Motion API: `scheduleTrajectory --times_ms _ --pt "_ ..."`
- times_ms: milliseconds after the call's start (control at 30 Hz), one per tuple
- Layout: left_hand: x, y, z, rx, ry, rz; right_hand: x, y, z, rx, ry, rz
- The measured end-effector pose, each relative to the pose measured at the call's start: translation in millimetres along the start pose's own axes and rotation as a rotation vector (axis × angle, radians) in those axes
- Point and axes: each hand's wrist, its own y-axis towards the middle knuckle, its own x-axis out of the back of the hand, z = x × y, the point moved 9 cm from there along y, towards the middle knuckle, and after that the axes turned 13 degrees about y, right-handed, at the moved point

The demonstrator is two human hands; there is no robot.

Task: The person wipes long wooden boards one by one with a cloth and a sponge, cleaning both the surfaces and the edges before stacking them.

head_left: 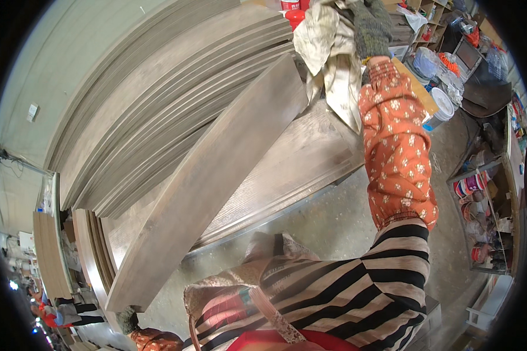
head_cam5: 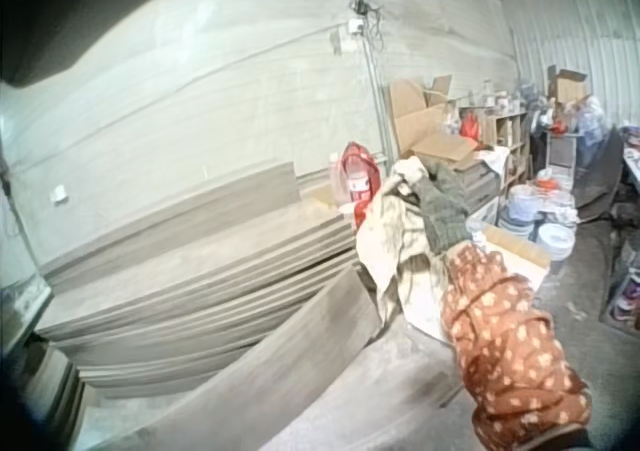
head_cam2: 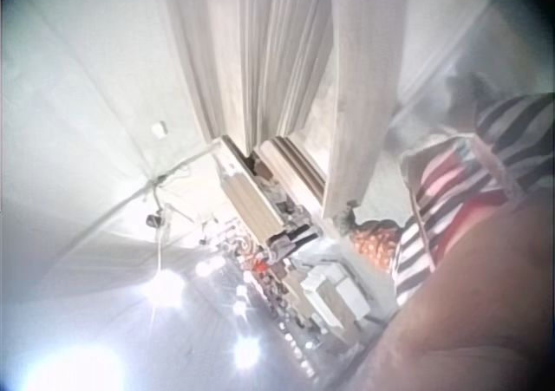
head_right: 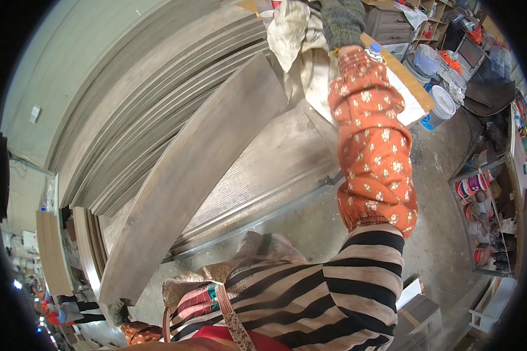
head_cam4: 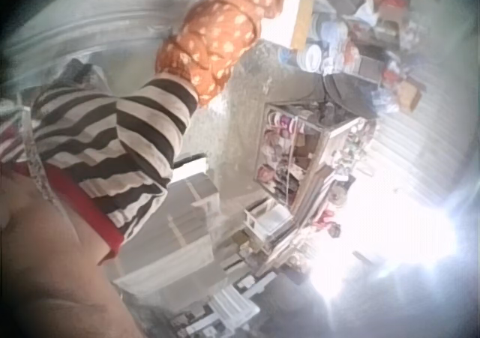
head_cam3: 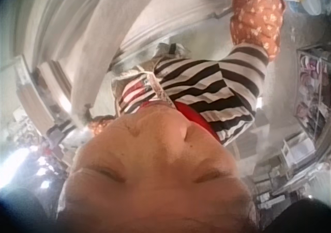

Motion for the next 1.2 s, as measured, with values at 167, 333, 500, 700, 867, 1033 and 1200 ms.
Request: scheduleTrajectory --times_ms 167,333,500,700,867,1033,1200 --pt "12.0 3.5 24.0 -0.03 0.2 -0.03 18.3 -6.0 -77.1 -0.217 -0.941 0.555" --pt "27.9 1.0 47.1 -0.074 0.341 -0.064 69.3 -76.8 -87.1 -0.366 -1.326 0.865" --pt "51.5 -8.5 67.3 -0.072 0.493 -0.081 89.1 -177.9 -97.4 -0.741 -1.665 1.014" --pt "28.1 -18.6 21.3 0.026 0.027 0.071 36.3 -175.1 -70.8 -0.635 -1.684 0.949" --pt "17.3 -12.4 -2.6 -0.082 0.037 -0.008 33.0 -138.5 -99.1 -0.312 -1.945 1.462" --pt "38.3 -15.7 29.2 -0.093 0.418 -0.088 74.1 -94.4 -114.9 -0.553 -0.311 0.484" --pt "56.8 -28.4 49.4 -0.078 0.432 -0.12 61.1 -188.0 -73.3 -0.693 -1.431 0.896"
